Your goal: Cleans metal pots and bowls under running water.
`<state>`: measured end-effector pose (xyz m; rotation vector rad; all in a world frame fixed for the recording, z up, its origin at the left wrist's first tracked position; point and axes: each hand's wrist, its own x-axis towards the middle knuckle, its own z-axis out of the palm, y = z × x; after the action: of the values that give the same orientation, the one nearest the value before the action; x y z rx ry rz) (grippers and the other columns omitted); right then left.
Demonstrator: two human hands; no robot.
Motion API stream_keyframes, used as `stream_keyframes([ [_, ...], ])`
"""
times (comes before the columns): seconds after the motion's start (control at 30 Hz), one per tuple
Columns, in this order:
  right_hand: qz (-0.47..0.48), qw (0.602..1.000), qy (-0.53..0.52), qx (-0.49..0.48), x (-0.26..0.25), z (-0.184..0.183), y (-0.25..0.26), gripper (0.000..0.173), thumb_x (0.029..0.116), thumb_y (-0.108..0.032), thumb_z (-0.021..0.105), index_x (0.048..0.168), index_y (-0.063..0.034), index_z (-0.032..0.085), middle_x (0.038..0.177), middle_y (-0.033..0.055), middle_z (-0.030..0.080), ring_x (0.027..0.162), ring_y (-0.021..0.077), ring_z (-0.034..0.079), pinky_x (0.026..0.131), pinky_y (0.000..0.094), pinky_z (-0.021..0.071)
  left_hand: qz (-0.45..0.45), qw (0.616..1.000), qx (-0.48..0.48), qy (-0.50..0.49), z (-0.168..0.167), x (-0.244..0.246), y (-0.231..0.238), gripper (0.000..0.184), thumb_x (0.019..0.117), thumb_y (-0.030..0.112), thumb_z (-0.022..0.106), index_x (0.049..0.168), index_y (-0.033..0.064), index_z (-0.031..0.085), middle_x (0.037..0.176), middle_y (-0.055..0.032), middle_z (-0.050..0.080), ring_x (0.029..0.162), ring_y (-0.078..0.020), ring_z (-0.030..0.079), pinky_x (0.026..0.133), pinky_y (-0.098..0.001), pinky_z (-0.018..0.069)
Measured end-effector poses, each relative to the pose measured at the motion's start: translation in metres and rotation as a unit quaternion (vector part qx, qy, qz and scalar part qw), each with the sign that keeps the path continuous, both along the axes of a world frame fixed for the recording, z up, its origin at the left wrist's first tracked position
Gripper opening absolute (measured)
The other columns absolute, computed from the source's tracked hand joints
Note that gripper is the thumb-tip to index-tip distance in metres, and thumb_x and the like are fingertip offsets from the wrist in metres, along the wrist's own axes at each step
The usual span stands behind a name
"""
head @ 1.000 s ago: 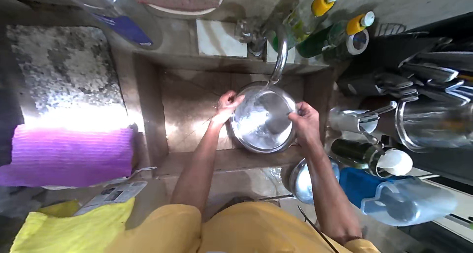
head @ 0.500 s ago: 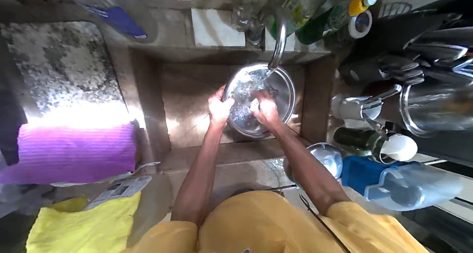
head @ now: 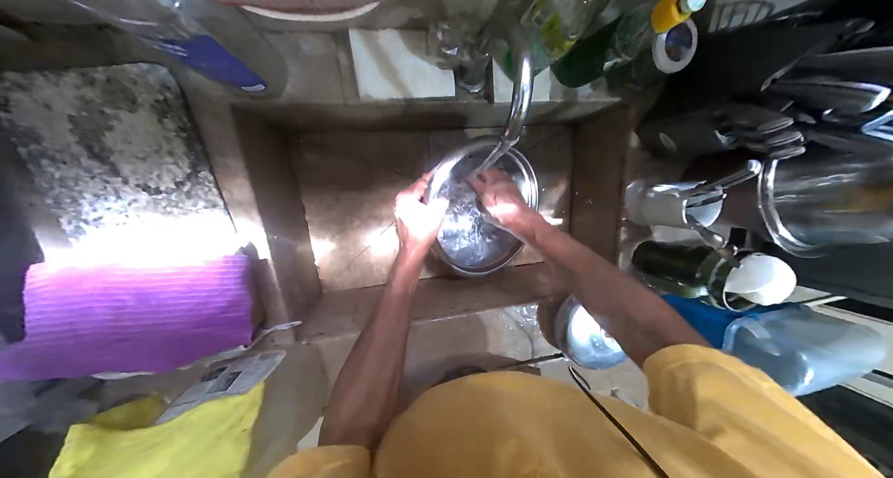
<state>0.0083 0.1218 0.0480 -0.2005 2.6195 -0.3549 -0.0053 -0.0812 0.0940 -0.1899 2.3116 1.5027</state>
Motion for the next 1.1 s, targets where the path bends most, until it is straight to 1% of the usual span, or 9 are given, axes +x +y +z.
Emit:
stream_keyframes([
  [0.1,0.085,0.992,0.072,-0.061,-0.014,0.001,0.003,0.041,0.0993,-0.009,0.055,0.138,-0.0161,0.064,0.140,0.0203,0.059,0.134,0.0402,0.052,0.114,0.0559,0.0397,0.014,0.999,0.027,-0.028,-0.003,-0.002,0.003,0.027,0.0810,0.013,0.069,0.106,0.0044,0.075,0.094,-0.0094,0.074,0.085,-0.0181,0.070,0.078,-0.0447,0.0575],
  [0.2,0.028,0.996,0.080,0.029,-0.005,0.003,0.007,0.033,0.0988,-0.004,0.054,0.131,-0.0022,0.063,0.137,0.0246,0.058,0.128,0.0435,0.056,0.103,0.0570,0.0476,0.049,0.995,0.070,-0.048,0.003,-0.009,0.003,0.026,0.0785,0.006,0.070,0.104,0.0039,0.075,0.091,-0.0083,0.073,0.081,-0.0151,0.069,0.075,-0.0403,0.0583],
  [0.33,-0.063,0.990,-0.063,0.113,0.036,-0.003,-0.008,0.031,0.0913,-0.012,0.064,0.119,-0.0006,0.069,0.130,0.0249,0.062,0.123,0.0438,0.058,0.097,0.0619,0.0485,0.059,0.994,0.087,0.011,0.004,-0.012,0.012,0.021,0.0777,0.004,0.070,0.098,0.0048,0.075,0.094,-0.0053,0.075,0.085,-0.0103,0.070,0.078,-0.0339,0.0590],
  [0.5,-0.168,0.941,-0.124,-0.268,0.047,0.001,-0.054,0.034,0.1069,-0.023,0.047,0.123,-0.0018,0.069,0.125,0.0188,0.068,0.119,0.0311,0.064,0.104,0.0527,0.0487,0.060,0.997,0.055,0.007,-0.005,-0.009,0.027,0.021,0.0776,0.007,0.071,0.098,0.0040,0.075,0.094,-0.0071,0.075,0.086,-0.0126,0.070,0.078,-0.0371,0.0580],
  [0.57,-0.152,0.935,-0.128,-0.294,0.047,0.022,-0.055,0.040,0.1099,-0.022,0.040,0.125,0.0018,0.068,0.126,0.0215,0.068,0.123,0.0327,0.062,0.108,0.0521,0.0453,0.061,0.997,0.052,0.004,-0.007,-0.012,0.028,0.015,0.0790,0.006,0.071,0.094,0.0034,0.073,0.089,-0.0067,0.073,0.082,-0.0121,0.068,0.075,-0.0364,0.0568],
  [0.7,-0.047,0.978,-0.161,-0.127,0.065,0.035,-0.016,0.064,0.1054,-0.060,0.035,0.102,-0.0069,0.072,0.102,0.0159,0.071,0.101,0.0344,0.069,0.087,0.0593,0.0522,0.074,0.995,0.053,-0.042,-0.012,-0.021,0.022,0.007,0.0816,0.005,0.071,0.088,0.0025,0.068,0.082,-0.0072,0.067,0.076,-0.0144,0.066,0.071,-0.0391,0.0566],
  [0.8,0.016,0.986,-0.118,-0.118,0.082,0.041,-0.002,0.073,0.0901,-0.077,0.051,0.110,-0.0095,0.071,0.105,0.0120,0.070,0.100,0.0305,0.068,0.090,0.0559,0.0524,0.078,0.992,0.061,-0.081,-0.009,-0.028,0.025,0.009,0.0836,0.007,0.070,0.086,0.0044,0.062,0.076,-0.0043,0.061,0.069,-0.0132,0.061,0.064,-0.0370,0.0544],
  [0.97,-0.067,0.979,0.087,-0.174,0.116,0.064,-0.014,0.019,0.0885,-0.016,0.070,0.106,-0.0082,0.070,0.083,0.0089,0.070,0.074,0.0284,0.070,0.065,0.0520,0.0561,-0.041,0.992,0.000,-0.117,0.016,-0.045,0.044,0.022,0.0866,0.016,0.072,0.103,0.0020,0.068,0.097,-0.0155,0.067,0.091,-0.0266,0.064,0.080,-0.0519,0.0531],
  [1.1,-0.353,0.875,0.045,-0.328,0.118,0.096,-0.002,0.031,0.1001,-0.027,0.066,0.119,-0.0022,0.068,0.087,0.0118,0.070,0.076,0.0205,0.067,0.073,0.0437,0.0576,-0.214,0.970,0.060,-0.098,0.029,-0.066,0.065,0.050,0.1026,0.050,0.056,0.129,0.0086,0.064,0.126,-0.0116,0.067,0.120,-0.0196,0.062,0.106,-0.0464,0.0482],
])
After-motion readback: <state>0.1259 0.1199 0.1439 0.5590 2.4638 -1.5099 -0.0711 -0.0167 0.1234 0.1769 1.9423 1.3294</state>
